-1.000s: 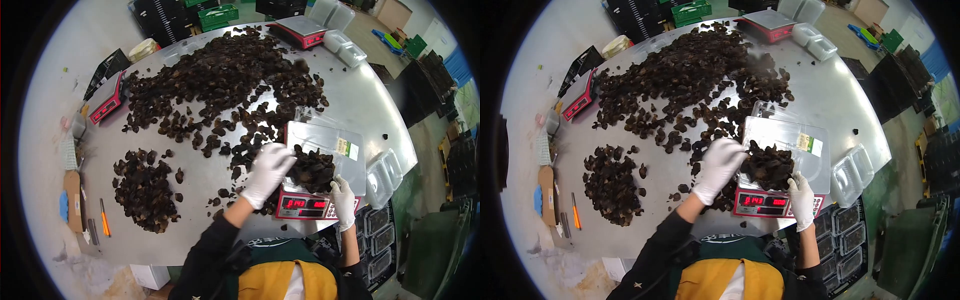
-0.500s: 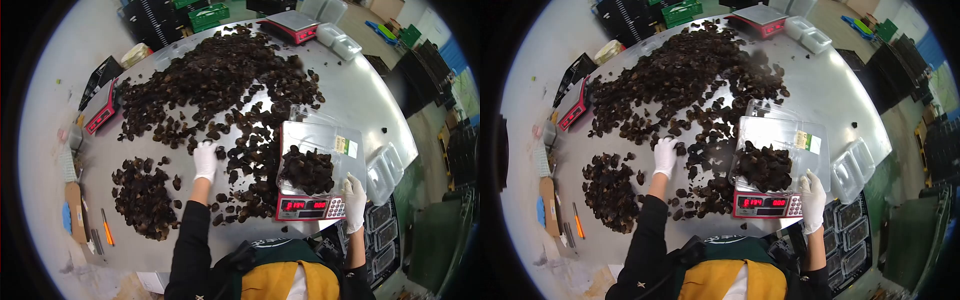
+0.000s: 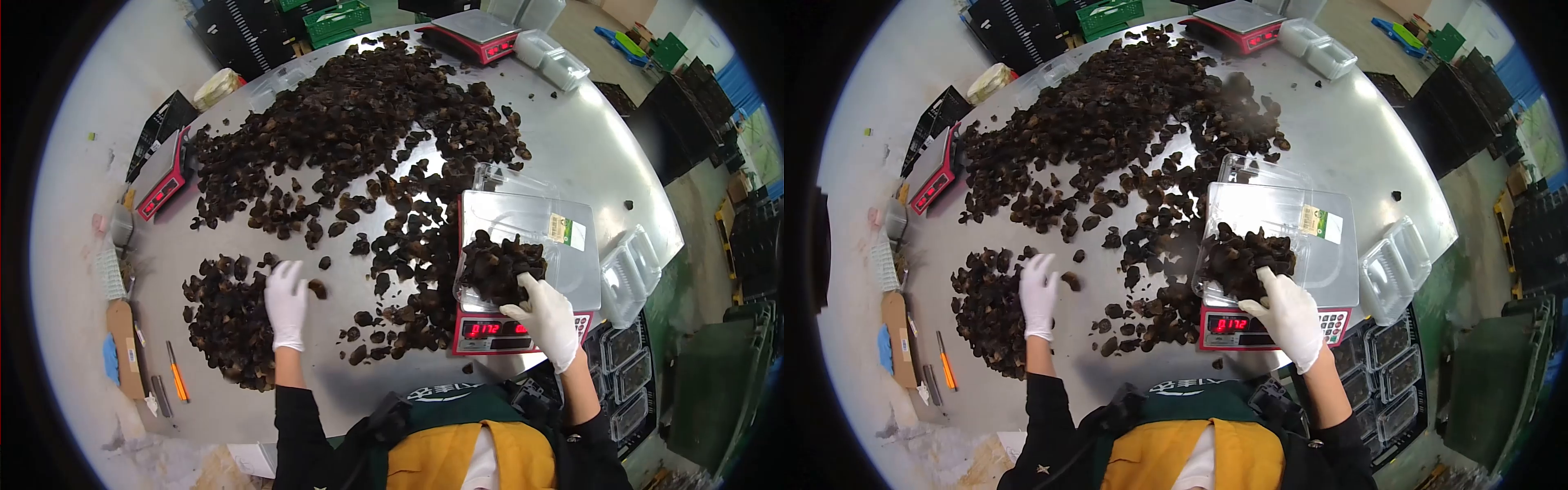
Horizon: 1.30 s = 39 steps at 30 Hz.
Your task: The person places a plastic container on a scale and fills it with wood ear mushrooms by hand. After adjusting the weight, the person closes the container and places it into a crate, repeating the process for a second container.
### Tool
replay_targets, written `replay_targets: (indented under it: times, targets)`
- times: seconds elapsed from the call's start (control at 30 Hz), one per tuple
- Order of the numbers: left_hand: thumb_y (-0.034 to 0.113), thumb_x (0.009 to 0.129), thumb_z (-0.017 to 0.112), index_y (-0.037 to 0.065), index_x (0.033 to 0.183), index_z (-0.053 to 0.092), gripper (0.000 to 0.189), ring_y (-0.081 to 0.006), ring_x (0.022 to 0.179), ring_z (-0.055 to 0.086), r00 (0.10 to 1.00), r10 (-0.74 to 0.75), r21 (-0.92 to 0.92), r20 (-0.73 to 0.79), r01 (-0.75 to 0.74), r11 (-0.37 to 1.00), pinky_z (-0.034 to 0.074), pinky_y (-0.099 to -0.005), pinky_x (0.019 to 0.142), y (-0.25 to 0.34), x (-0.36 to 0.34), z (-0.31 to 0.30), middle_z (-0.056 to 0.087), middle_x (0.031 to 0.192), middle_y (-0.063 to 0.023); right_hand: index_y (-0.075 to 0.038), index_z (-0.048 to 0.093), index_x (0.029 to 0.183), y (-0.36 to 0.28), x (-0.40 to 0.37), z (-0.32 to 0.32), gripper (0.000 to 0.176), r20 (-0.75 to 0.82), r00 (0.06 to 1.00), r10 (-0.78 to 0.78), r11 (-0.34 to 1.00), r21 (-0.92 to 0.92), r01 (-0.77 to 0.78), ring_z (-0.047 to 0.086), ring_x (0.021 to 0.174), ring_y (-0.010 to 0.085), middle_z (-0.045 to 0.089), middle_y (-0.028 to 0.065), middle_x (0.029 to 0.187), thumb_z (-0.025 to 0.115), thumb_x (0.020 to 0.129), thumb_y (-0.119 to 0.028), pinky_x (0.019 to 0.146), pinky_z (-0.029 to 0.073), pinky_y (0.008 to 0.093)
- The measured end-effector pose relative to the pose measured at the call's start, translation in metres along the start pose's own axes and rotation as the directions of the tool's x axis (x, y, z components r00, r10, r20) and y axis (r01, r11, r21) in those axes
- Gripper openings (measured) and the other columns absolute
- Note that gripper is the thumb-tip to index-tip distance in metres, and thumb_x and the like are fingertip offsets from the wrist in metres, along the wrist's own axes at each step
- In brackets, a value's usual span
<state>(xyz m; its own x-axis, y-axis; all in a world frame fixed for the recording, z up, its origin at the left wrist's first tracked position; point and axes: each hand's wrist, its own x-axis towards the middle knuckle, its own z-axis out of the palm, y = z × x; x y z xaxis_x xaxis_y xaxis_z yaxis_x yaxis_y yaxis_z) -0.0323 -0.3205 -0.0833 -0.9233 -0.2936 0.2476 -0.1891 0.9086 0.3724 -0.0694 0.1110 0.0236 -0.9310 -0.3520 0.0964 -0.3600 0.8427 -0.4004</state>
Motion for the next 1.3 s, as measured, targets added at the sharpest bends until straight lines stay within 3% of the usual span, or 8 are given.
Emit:
replay_targets:
  times: [0.17, 0.4, 0.63, 0.7, 0.8, 1.0, 1.2, 1.3]
  targets:
    - [0.012, 0.082, 0.065, 0.013, 0.125, 0.061, 0.043, -0.0316, 0.118, 0.051, 0.976, 0.17, -0.294, 0.136, -0.124, 0.948, 0.041, -0.0391, 0.102, 0.076, 0.001, 0.041, 0.055, 0.129, -0.0131, 0.008, 0.05, 0.121, 0.037, 0.018, 0.044, 0.047, -0.138, 0.946, -0.293, 0.954, -0.101, 0.281, 0.057, 0.07, 0.0309, 0.053, 0.0133, 0.076, 0.068, 0.08, -0.007, 0.063, 0.048, 0.0401]
    - [0.011, 0.074, 0.073, 0.013, 0.118, 0.064, 0.045, -0.0329, 0.118, 0.05, 0.925, 0.342, -0.155, 0.165, -0.318, 0.935, 0.045, -0.0413, 0.096, 0.106, 0.015, 0.107, 0.055, 0.128, -0.0139, 0.002, 0.053, 0.122, 0.025, 0.001, 0.024, 0.039, -0.271, 0.958, -0.094, 0.994, 0.032, 0.107, 0.059, 0.07, 0.03, 0.055, 0.0134, 0.077, 0.063, 0.085, -0.004, 0.061, 0.048, 0.0402]
    - [-0.003, 0.078, 0.067, 0.001, 0.102, 0.069, 0.024, -0.0186, 0.087, 0.065, 0.984, -0.044, -0.674, 0.173, 0.151, 0.723, 0.05, -0.0293, 0.082, 0.074, 0.015, 0.115, 0.069, 0.096, -0.0073, 0.001, 0.06, 0.118, 0.057, -0.04, 0.018, 0.025, -0.461, 0.826, 0.325, 0.925, 0.339, -0.174, 0.059, 0.064, 0.0094, 0.063, 0.0073, 0.088, 0.053, 0.097, -0.01, 0.062, 0.051, 0.0254]
    - [-0.003, 0.083, 0.065, -0.004, 0.106, 0.068, 0.024, -0.0101, 0.087, 0.062, 0.908, -0.187, -0.786, 0.375, 0.418, 0.455, 0.049, -0.024, 0.08, 0.076, 0.02, 0.104, 0.069, 0.099, -0.0046, 0.001, 0.059, 0.119, 0.055, -0.048, 0.015, 0.027, -0.265, 0.792, 0.551, 0.751, 0.572, -0.331, 0.058, 0.064, 0.0081, 0.064, 0.0058, 0.088, 0.053, 0.099, -0.015, 0.062, 0.049, 0.0239]
    - [-0.002, 0.082, 0.067, -0.002, 0.104, 0.069, 0.022, -0.0102, 0.086, 0.062, 0.928, -0.133, -0.859, 0.348, 0.372, 0.352, 0.049, -0.0231, 0.076, 0.126, 0.027, 0.064, 0.068, 0.098, -0.0039, 0.001, 0.058, 0.12, 0.059, -0.054, 0.026, 0.029, -0.153, 0.782, 0.604, 0.68, 0.611, -0.406, 0.056, 0.061, 0.0074, 0.063, 0.005, 0.085, 0.054, 0.099, -0.018, 0.058, 0.047, 0.0228]
    - [-0.002, 0.081, 0.068, 0.002, 0.101, 0.069, 0.02, -0.0172, 0.098, 0.062, 0.925, 0.322, -0.75, -0.202, -0.358, 0.556, 0.049, -0.0269, 0.084, 0.256, 0.032, 0.023, 0.065, 0.105, -0.0074, 0.007, 0.055, 0.118, 0.04, -0.043, 0.035, 0.036, 0.015, 0.815, 0.579, 0.644, 0.604, -0.469, 0.066, 0.065, 0.0178, 0.067, 0.0182, 0.089, 0.058, 0.096, -0.022, 0.063, 0.052, 0.0305]
    - [0.005, 0.083, 0.067, 0.004, 0.106, 0.068, 0.024, -0.027, 0.107, 0.057, 0.929, 0.354, -0.342, -0.113, -0.371, 0.864, 0.045, -0.0358, 0.094, 0.231, 0.042, 0.027, 0.063, 0.114, -0.0101, 0.007, 0.054, 0.118, 0.045, -0.049, 0.039, 0.037, 0.046, 0.795, 0.605, 0.62, 0.599, -0.507, 0.064, 0.062, 0.017, 0.067, 0.0148, 0.081, 0.057, 0.097, -0.024, 0.06, 0.051, 0.03]
    - [0.02, 0.085, 0.066, 0.009, 0.112, 0.068, 0.03, -0.0316, 0.114, 0.051, 0.95, 0.311, -0.282, -0.011, -0.301, 0.911, 0.043, -0.038, 0.096, 0.211, 0.049, 0.045, 0.061, 0.118, -0.0131, 0.006, 0.055, 0.116, 0.039, -0.041, 0.041, 0.029, 0.165, 0.774, 0.612, 0.302, 0.855, -0.421, 0.057, 0.056, 0.01, 0.066, 0.0087, 0.077, 0.053, 0.098, -0.016, 0.053, 0.047, 0.0243]
